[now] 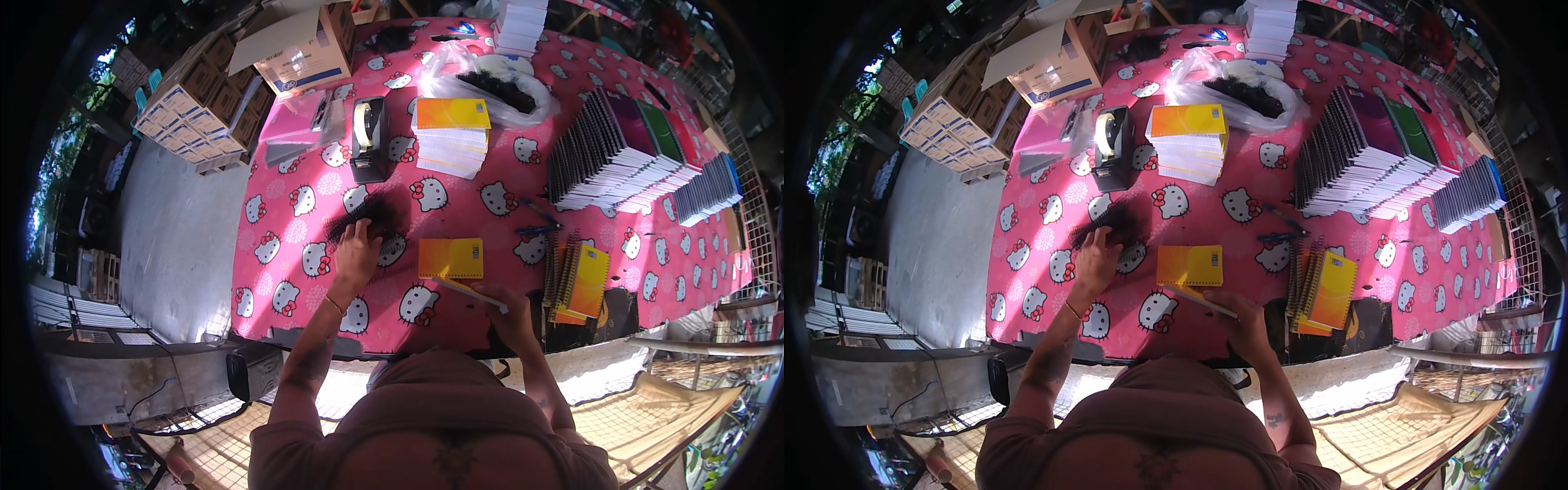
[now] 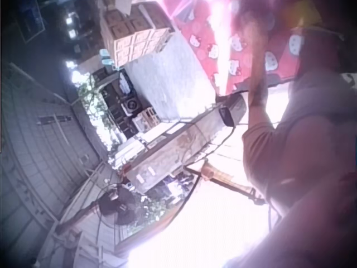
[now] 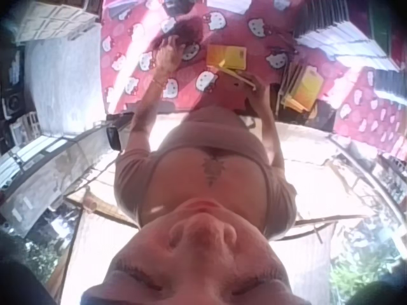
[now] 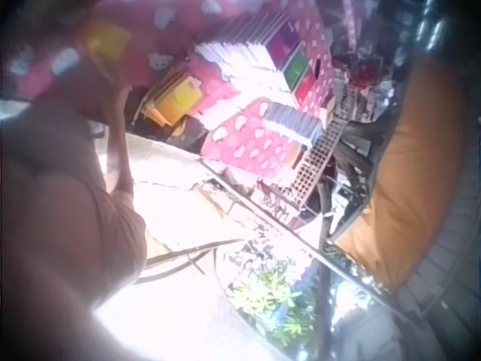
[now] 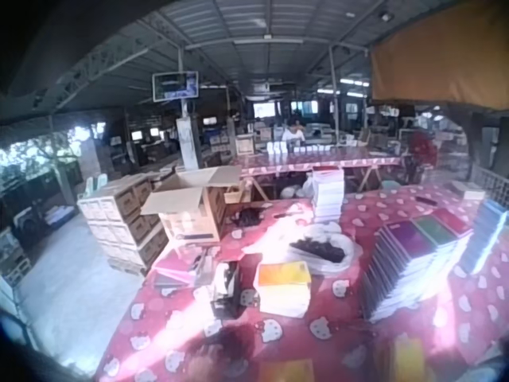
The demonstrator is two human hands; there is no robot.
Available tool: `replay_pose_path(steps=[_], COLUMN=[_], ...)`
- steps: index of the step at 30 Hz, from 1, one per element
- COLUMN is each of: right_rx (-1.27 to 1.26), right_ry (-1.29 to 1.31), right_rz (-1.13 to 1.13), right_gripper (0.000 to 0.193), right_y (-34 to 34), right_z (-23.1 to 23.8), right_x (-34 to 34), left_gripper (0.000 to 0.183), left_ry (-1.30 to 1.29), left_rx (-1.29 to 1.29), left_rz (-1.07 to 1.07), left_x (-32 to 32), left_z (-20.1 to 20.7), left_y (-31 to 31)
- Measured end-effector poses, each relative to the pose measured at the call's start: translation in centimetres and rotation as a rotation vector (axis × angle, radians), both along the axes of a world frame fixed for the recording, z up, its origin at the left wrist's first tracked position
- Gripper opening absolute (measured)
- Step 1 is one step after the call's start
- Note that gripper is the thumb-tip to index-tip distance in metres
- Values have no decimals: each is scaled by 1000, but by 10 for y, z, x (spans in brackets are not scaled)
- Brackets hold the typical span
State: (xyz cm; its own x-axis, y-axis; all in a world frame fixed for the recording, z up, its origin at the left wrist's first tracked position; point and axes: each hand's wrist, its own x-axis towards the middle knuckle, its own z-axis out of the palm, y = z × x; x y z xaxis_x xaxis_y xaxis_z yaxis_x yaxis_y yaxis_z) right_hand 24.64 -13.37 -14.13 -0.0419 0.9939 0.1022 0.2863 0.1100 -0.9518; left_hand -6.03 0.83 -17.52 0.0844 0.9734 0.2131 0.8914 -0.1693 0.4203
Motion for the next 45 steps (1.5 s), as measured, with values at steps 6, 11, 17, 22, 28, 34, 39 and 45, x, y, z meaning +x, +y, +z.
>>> replay_pose_path(steps=[6, 11, 17, 22, 28, 34, 39, 45], right_rx=[-28, 15, 64, 68, 3, -6, -17, -10], right_ry=[8, 0, -11, 6, 15, -10, 7, -7], right_rz=[-2, -10, -17, -22, -19, -31, -26, -16], right_gripper=[35, 37, 40, 39, 32, 31, 30, 32], right_y=[1, 0, 0, 0, -1, 0, 0, 0], right_z=[4, 1, -4, -1, 3, 1, 2, 1], right_x=[0, -1, -2, -3, -2, -3, -3, -3], left_gripper=[29, 28, 39, 45, 40, 34, 33, 35], left_ry=[-148, -127, -76, -64, -100, -104, -105, -64], left_rx=[101, 144, 65, 7, 30, 29, 41, 84], left_rz=[-7, -52, -115, -164, -162, -128, -152, -212], left_x=[1, 4, 2, 3, 1, 1, -5, -16], left_z=[-8, -5, -5, -8, -13, -9, 2, 5], left_y=[-1, -5, -6, -7, -4, -1, 5, 17])
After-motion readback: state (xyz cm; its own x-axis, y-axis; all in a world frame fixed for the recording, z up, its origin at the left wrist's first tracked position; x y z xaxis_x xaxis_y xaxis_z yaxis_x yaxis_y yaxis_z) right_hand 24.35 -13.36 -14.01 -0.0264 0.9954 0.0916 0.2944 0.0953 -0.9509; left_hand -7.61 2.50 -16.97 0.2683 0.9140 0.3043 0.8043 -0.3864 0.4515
